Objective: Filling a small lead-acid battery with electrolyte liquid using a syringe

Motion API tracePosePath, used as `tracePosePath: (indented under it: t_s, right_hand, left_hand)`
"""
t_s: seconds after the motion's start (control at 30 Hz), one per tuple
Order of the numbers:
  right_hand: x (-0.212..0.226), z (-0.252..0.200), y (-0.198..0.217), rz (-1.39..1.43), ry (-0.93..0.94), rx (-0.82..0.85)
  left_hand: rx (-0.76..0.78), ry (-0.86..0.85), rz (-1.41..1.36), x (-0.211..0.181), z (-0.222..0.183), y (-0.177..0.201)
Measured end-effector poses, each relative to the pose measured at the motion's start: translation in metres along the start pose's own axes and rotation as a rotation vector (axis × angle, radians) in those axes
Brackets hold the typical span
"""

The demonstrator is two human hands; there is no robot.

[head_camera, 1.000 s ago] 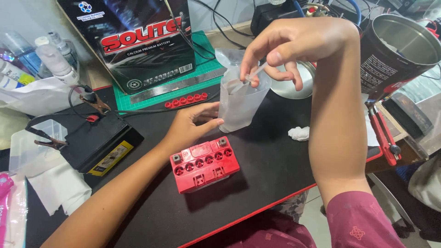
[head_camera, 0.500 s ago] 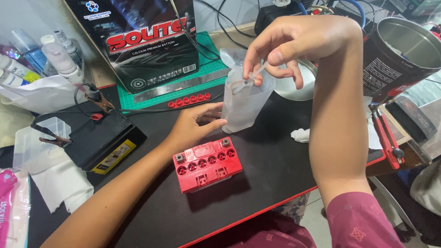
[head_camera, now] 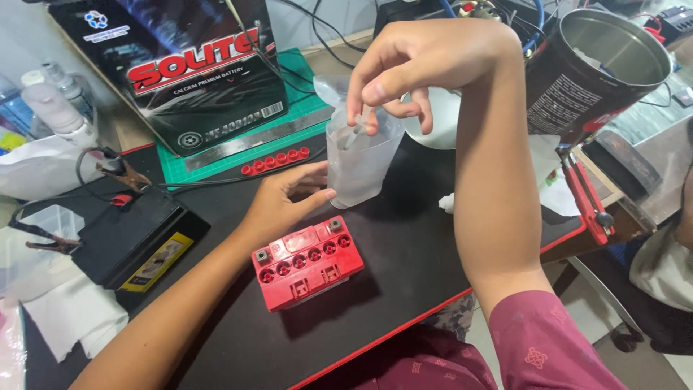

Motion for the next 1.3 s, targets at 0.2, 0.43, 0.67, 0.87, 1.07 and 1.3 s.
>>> tracePosePath:
  t_s: [0.2, 0.43, 0.67, 0.87, 1.07, 1.3]
  right_hand:
    - [-0.001, -0.001, 0.000, -0.037, 0.041, 0.027]
    - [-0.012, -0.007, 0.005, -0.053, 0.094, 0.037]
    - [-0.019, -0.018, 0.008, -0.047, 0.098, -0.014]
    - [-0.014, -0.018, 0.005, -0.022, 0.088, -0.031]
    - [-0.013, -0.013, 0.007, -0.031, 0.020, -0.036]
    - [-0.013, -0.012, 0.010, -0.080, 0.012, -0.026]
  left_hand:
    - [0.032, -0.003, -0.010, 0.000, 0.001, 0.000]
    - [0.024, 0.005, -0.028, 0.001, 0.000, 0.001]
    - [0.036, -0.016, -0.006, -0.003, 0.000, 0.002]
    - [0.031, -0.010, 0.006, -0.002, 0.000, 0.002]
    - [0.035, -0.005, 0.000, -0.002, -0.001, 0.003]
    - [0.028, 0.002, 0.012, -0.002, -0.001, 0.003]
Point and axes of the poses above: each hand's wrist, its own z-axis towards the middle knuckle, its own y-axis out of the back of the hand, x = y × z, the point moved 3 cm from there along z, towards the middle knuckle, and after that the axes turned 2 degrees about -y, right-handed, at the moved point
